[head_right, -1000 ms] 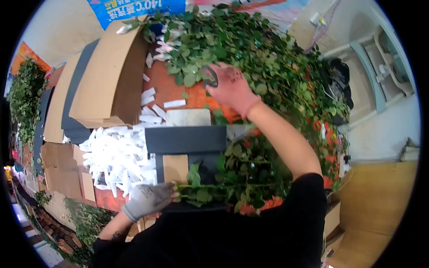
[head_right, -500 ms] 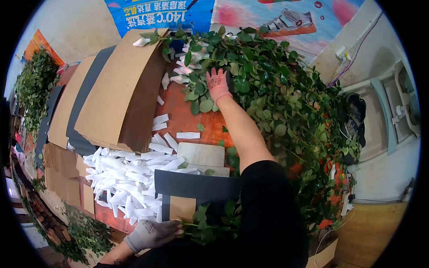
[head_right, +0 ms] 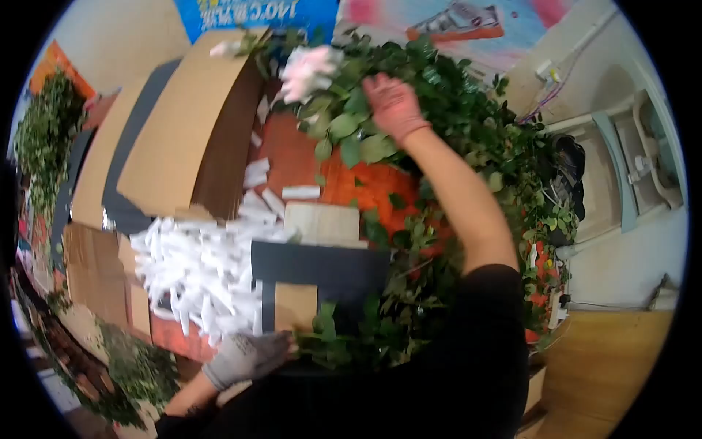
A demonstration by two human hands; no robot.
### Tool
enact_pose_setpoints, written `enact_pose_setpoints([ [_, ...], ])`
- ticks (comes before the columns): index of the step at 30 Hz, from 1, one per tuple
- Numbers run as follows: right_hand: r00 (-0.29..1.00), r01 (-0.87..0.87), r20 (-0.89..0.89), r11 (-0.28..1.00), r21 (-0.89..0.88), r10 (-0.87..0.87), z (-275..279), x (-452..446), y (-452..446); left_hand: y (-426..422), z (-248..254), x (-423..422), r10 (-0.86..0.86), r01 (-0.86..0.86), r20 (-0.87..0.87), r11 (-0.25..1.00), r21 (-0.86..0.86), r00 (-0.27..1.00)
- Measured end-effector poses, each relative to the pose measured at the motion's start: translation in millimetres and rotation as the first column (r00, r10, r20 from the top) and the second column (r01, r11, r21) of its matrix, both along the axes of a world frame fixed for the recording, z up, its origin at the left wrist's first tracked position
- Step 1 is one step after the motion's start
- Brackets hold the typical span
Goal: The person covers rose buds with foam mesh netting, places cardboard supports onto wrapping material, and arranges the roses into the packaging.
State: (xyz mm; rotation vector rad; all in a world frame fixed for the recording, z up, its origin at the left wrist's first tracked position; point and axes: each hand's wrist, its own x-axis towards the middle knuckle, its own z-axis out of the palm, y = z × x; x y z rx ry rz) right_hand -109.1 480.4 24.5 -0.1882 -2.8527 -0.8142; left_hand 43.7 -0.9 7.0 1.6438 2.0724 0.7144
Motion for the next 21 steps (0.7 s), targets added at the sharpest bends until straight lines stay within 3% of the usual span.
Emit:
enact_pose_setpoints([
  [1,0.998,-0.003,-0.059,0.995,-0.105,-0.003,19,22,-14,-2,-1,3,-0.002,0.002,0.002,0.999,-0.032,1.000],
  [2,0.999,-0.020,-0.036,0.998,-0.062,0.018,7,38,-26,-2,-7,4,0.007,-0.006,-0.006,0.997,0.077,1.000],
  [3,0.999,-0.023,-0.036,1.000,-0.004,0.023,2,53,-33,-5,-7,7,-0.007,0.006,0.007,0.997,0.082,1.000],
  [4,0.986,0.027,0.163,1.000,-0.014,-0.024,-6,63,-47,-4,-4,6,0.017,-0.016,-0.007,0.997,0.074,1.000],
  [5,0.988,-0.150,0.048,0.980,0.130,0.145,-53,74,-34,-2,-3,4,0.047,-0.045,-0.028,0.997,0.070,0.999],
  [6,0.969,-0.098,0.242,0.971,0.220,0.043,-47,84,-57,-4,-8,4,0.039,-0.039,-0.001,0.999,0.036,0.999],
  [7,0.959,-0.151,0.237,0.988,-0.027,0.153,-62,86,-55,-3,-6,4,0.040,-0.040,-0.007,0.998,0.043,0.999],
  [8,0.924,-0.116,0.364,0.993,-0.028,0.118,-77,90,-56,-3,-5,3,0.018,-0.017,-0.020,0.998,0.053,1.000],
  [9,0.926,-0.127,0.356,0.992,-0.025,0.128,-73,93,-57,-4,-3,1,0.002,0.000,-0.036,0.998,0.064,0.999],
  [11,0.839,0.003,0.509,0.933,-0.360,0.193,-64,98,-57,-4,3,0,0.024,-0.023,-0.019,0.999,0.048,1.000],
  [12,0.749,0.202,0.650,0.890,-0.409,0.129,-47,85,-58,-4,4,0,0.028,-0.028,0.005,0.999,0.037,1.000],
  [13,0.806,0.067,0.531,0.851,-0.522,0.262,-51,86,-40,-4,2,1,0.034,-0.035,0.014,0.999,0.039,0.999],
  [16,0.910,0.114,0.385,0.800,-0.590,0.154,-8,65,-59,-4,-5,2,0.043,-0.041,-0.009,0.991,0.131,0.999],
  [18,0.961,-0.135,0.179,0.925,-0.355,0.209,-7,48,-59,-4,-8,1,0.016,-0.014,-0.012,0.990,0.140,1.000],
  [19,0.954,-0.293,-0.004,0.933,-0.210,0.299,-14,48,-67,-4,-5,1,0.008,-0.005,-0.020,0.990,0.138,1.000],
  [21,0.966,-0.224,0.129,0.974,-0.026,0.226,-44,29,-73,2,13,-2,0.028,-0.024,0.079,0.998,-0.050,0.996],
])
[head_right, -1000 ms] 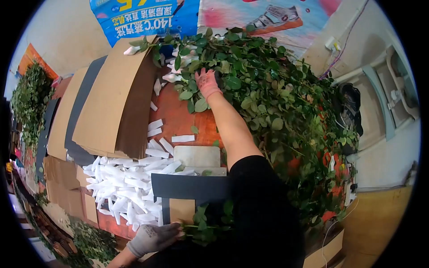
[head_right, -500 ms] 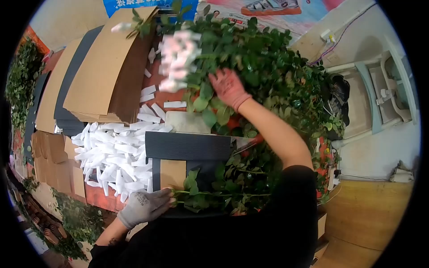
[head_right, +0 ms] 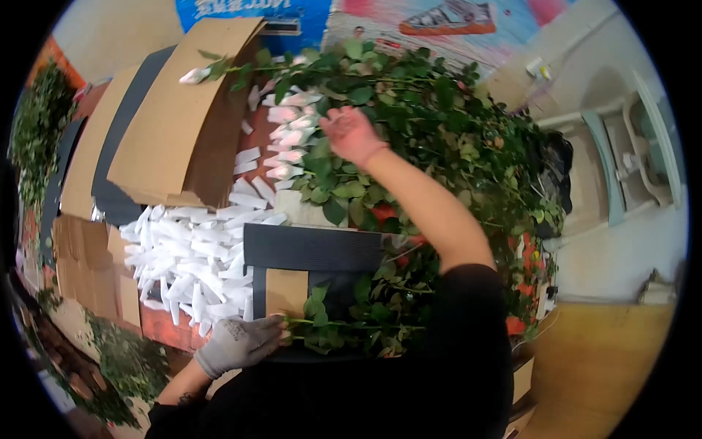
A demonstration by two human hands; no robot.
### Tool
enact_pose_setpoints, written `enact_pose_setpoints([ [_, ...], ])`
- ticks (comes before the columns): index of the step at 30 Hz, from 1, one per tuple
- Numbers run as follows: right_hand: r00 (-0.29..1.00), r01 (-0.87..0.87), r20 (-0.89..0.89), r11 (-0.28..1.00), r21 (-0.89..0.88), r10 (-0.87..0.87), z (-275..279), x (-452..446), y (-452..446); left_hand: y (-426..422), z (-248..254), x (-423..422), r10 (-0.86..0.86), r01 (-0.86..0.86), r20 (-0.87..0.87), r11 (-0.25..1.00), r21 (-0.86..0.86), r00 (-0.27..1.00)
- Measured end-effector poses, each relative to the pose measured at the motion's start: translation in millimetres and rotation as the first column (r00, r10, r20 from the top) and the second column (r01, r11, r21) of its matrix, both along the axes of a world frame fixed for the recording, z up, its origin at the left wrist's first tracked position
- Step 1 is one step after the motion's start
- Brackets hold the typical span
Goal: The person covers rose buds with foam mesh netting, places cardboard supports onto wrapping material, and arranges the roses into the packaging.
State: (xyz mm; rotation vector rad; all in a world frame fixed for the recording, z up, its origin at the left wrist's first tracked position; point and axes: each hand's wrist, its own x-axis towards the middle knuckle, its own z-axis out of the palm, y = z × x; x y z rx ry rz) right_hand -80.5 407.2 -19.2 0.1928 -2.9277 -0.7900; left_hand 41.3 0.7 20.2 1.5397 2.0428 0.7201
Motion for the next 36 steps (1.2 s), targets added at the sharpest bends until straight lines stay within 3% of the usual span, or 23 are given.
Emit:
enact_pose_setpoints([
  [1,0.999,0.033,-0.012,0.999,0.009,-0.033,-16,-9,2,1,-1,-2,-0.033,0.033,-0.012,0.999,0.009,0.999],
  [3,0.988,0.054,0.150,0.993,-0.105,-0.038,-46,-29,9,-2,-8,1,-0.022,0.025,-0.047,0.998,0.061,0.999],
  [4,0.973,0.065,0.229,0.984,-0.167,-0.025,-49,-33,13,-2,-9,2,-0.044,0.048,-0.056,0.997,0.068,0.997],
  [5,0.980,-0.010,0.199,0.995,-0.094,0.028,-28,-25,5,-2,-10,2,-0.040,0.041,-0.033,0.998,0.046,0.999],
  [6,0.992,-0.077,0.086,0.989,-0.126,0.088,-19,-17,9,-3,-9,3,-0.030,0.030,-0.007,0.999,0.022,1.000],
  [8,0.999,-0.006,-0.040,0.992,-0.126,0.001,42,5,5,-2,0,1,-0.038,0.038,-0.007,0.999,0.001,0.999],
  [9,0.991,0.000,-0.128,0.951,-0.308,-0.041,73,13,14,0,3,2,-0.032,0.032,0.002,0.999,-0.019,0.999],
  [11,0.916,0.152,-0.340,0.969,-0.193,-0.212,155,38,31,-1,0,4,-0.053,0.053,0.004,0.998,-0.031,0.999],
  [12,0.830,0.228,-0.507,0.971,-0.070,-0.231,186,59,66,-3,0,4,-0.064,0.064,0.002,0.996,-0.055,0.998],
  [13,0.750,0.305,-0.599,0.950,-0.064,-0.281,226,85,96,-4,4,3,-0.091,0.093,0.026,0.991,-0.092,0.996],
  [15,0.504,0.352,-0.750,0.895,-0.275,-0.429,317,161,165,-2,21,3,-0.119,0.119,0.009,0.982,-0.145,0.993],
  [17,0.203,0.252,-0.828,0.845,-0.472,-0.523,401,259,213,-5,25,6,-0.166,0.161,-0.012,0.968,-0.191,0.986],
  [18,0.003,0.286,-0.893,0.856,-0.431,-0.450,427,305,216,-7,21,5,-0.191,0.178,-0.040,0.960,-0.215,0.981],
  [20,-0.115,0.148,-0.965,0.956,-0.252,-0.237,469,374,201,-6,12,7,-0.216,0.198,-0.059,0.956,-0.217,0.975],
  [21,-0.002,-0.181,-0.962,0.947,-0.267,-0.271,474,376,165,-5,10,7,-0.193,0.180,-0.055,0.965,-0.194,0.980],
  [22,0.014,-0.185,-0.976,0.959,-0.215,-0.216,467,373,133,-7,8,9,-0.172,0.161,-0.046,0.969,-0.188,0.984],
  [24,0.172,-0.018,-0.960,0.974,-0.225,-0.219,420,340,38,-9,2,11,-0.157,0.144,-0.097,0.981,-0.134,0.983],
  [25,0.317,-0.041,-0.916,0.962,-0.271,-0.245,388,320,-5,-10,0,12,-0.131,0.124,-0.077,0.988,-0.089,0.988],
  [27,0.694,-0.057,-0.669,0.906,-0.420,-0.266,326,305,-74,-14,-11,15,-0.048,0.048,-0.010,0.998,0.033,0.999],
  [29,0.941,-0.013,-0.305,0.880,-0.475,-0.150,252,291,-129,-6,3,6,-0.165,0.159,-0.078,0.984,-0.080,0.983],
  [32,0.989,-0.145,-0.025,0.942,-0.302,0.144,117,261,-184,-2,5,7,-0.184,0.150,-0.161,0.968,-0.200,0.970],
  [33,0.971,-0.112,0.188,0.975,-0.190,0.148,73,260,-187,-1,3,7,-0.187,0.155,-0.163,0.969,-0.193,0.969],
  [36,0.956,-0.016,0.284,0.974,-0.225,0.081,36,255,-188,-7,-1,8,-0.171,0.141,-0.142,0.969,-0.201,0.975],
])
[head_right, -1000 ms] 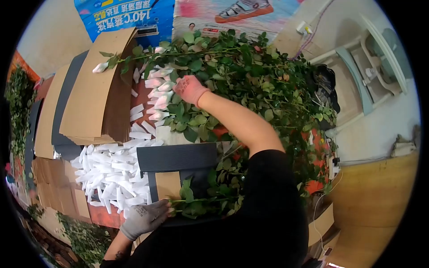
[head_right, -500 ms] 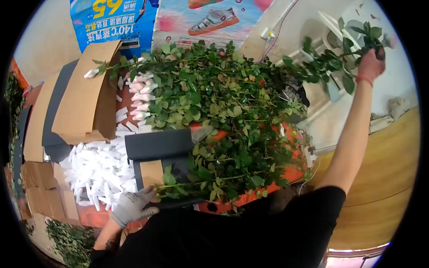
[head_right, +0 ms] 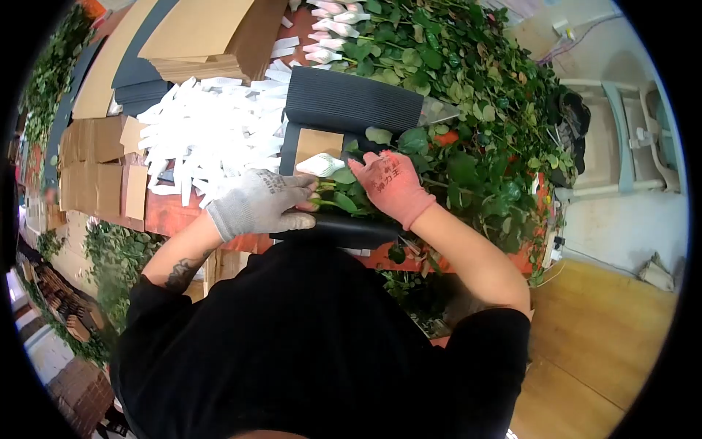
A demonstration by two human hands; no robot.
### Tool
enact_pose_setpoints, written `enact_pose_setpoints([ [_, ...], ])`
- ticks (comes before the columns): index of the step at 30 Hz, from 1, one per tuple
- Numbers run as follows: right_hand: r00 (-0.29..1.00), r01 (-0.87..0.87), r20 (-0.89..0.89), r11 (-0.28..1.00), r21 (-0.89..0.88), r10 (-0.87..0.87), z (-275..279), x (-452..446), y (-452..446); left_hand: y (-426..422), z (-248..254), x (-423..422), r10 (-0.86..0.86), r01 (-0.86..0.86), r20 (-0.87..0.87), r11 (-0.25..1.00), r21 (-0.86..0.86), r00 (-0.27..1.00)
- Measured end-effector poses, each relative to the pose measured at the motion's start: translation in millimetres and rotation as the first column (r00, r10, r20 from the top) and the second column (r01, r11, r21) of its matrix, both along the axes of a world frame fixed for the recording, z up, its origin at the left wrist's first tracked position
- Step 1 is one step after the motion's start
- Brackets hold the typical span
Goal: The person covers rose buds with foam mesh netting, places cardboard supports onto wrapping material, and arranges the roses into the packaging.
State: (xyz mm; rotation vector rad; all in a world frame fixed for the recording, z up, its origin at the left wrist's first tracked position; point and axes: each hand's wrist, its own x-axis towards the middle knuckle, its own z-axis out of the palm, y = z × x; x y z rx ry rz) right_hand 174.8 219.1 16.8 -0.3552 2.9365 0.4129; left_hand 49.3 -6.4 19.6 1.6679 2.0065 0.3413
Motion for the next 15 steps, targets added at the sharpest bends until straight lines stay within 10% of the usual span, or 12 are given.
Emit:
enact_pose_setpoints([
  [12,0.992,0.047,0.124,0.990,-0.132,-0.031,-27,-6,-7,-2,-4,-7,-0.024,0.016,0.082,0.996,0.088,0.996],
  [15,0.999,0.010,0.041,0.984,-0.177,-0.002,-37,-1,-5,7,-17,-22,0.213,-0.319,0.285,0.857,0.404,0.934],
])
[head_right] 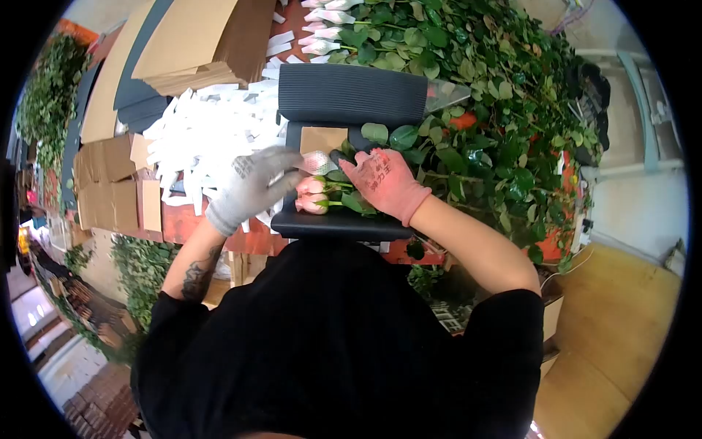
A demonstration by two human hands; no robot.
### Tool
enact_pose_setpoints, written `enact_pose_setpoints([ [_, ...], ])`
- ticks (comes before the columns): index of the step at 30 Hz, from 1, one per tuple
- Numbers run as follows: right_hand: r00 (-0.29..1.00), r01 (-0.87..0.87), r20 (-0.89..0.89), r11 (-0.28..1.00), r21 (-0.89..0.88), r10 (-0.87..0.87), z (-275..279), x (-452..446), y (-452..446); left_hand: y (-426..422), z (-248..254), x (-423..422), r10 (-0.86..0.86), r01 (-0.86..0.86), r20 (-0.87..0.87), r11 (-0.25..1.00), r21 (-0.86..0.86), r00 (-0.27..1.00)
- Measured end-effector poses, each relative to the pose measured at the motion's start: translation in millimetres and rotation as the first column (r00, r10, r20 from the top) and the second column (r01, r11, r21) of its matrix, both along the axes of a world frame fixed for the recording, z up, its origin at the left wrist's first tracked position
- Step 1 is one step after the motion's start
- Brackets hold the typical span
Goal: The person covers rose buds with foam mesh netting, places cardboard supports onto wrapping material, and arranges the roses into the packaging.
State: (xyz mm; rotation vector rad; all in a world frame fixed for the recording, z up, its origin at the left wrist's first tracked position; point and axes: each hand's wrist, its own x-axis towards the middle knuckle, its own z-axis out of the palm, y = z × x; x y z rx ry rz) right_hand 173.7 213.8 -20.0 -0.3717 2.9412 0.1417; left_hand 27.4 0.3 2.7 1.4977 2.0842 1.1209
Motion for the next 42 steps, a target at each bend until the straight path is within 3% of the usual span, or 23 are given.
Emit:
enact_pose_setpoints([
  [1,1.000,0.016,-0.003,1.000,-0.012,-0.016,-2,1,0,2,-5,-2,-0.016,0.016,-0.003,1.000,-0.012,1.000],
  [3,0.999,-0.021,-0.045,1.000,0.004,0.021,-5,1,3,9,-17,-7,-0.035,-0.034,-0.294,0.974,-0.225,0.955],
  [4,0.992,-0.040,-0.117,0.999,-0.015,0.038,-9,1,6,12,-25,-11,-0.052,-0.007,-0.344,0.986,-0.169,0.938],
  [7,0.980,-0.063,-0.187,0.997,0.032,0.068,-12,2,6,11,-38,-28,-0.221,0.133,-0.398,0.962,-0.238,0.891],
  [11,0.991,-0.013,-0.132,1.000,0.013,0.015,-17,0,4,11,-50,-35,-0.228,0.149,-0.366,0.961,-0.231,0.902],
  [12,0.956,-0.088,-0.233,0.931,0.354,0.179,-29,-2,5,10,-51,-34,-0.225,0.155,-0.375,0.966,-0.207,0.900],
  [14,0.896,-0.102,-0.264,0.745,0.659,0.357,-36,1,8,10,-48,-34,-0.224,0.165,-0.383,0.969,-0.182,0.896],
  [15,0.973,-0.068,-0.182,0.936,0.345,0.138,-12,-4,4,11,-42,-33,-0.238,0.156,-0.379,0.960,-0.234,0.894],
  [16,0.999,0.044,-0.022,0.999,0.000,-0.044,1,-6,2,12,-37,-33,-0.250,0.146,-0.375,0.948,-0.284,0.892],
  [20,0.998,-0.003,-0.057,1.000,0.008,0.004,-7,-5,7,5,-32,-39,-0.273,0.141,-0.422,0.938,-0.317,0.865],
  [23,0.996,-0.008,-0.094,1.000,-0.013,0.007,-9,-5,6,3,-33,-37,-0.272,0.180,-0.328,0.942,-0.284,0.905],
  [25,0.994,0.044,0.095,0.999,0.004,-0.044,1,-10,1,3,-33,-31,-0.223,0.144,-0.266,0.947,-0.286,0.938],
  [26,0.995,0.045,0.090,0.999,0.006,-0.046,1,-10,3,4,-27,-27,-0.199,0.118,-0.254,0.947,-0.300,0.947],
  [32,0.999,-0.036,0.029,0.998,0.050,0.035,-5,-10,5,6,-36,-34,-0.271,0.190,-0.373,0.952,-0.241,0.887],
  [35,0.989,0.097,0.113,0.995,-0.019,-0.094,0,-11,1,4,-31,-37,-0.285,0.230,-0.357,0.955,-0.188,0.890],
  [38,0.999,0.022,0.025,0.999,-0.038,-0.021,-1,-7,3,1,-26,-36,-0.272,0.229,-0.307,0.959,-0.168,0.912],
  [42,0.999,0.035,0.034,0.995,-0.091,-0.032,-4,-8,3,-4,-24,-38,-0.273,0.236,-0.261,0.958,-0.164,0.926],
])
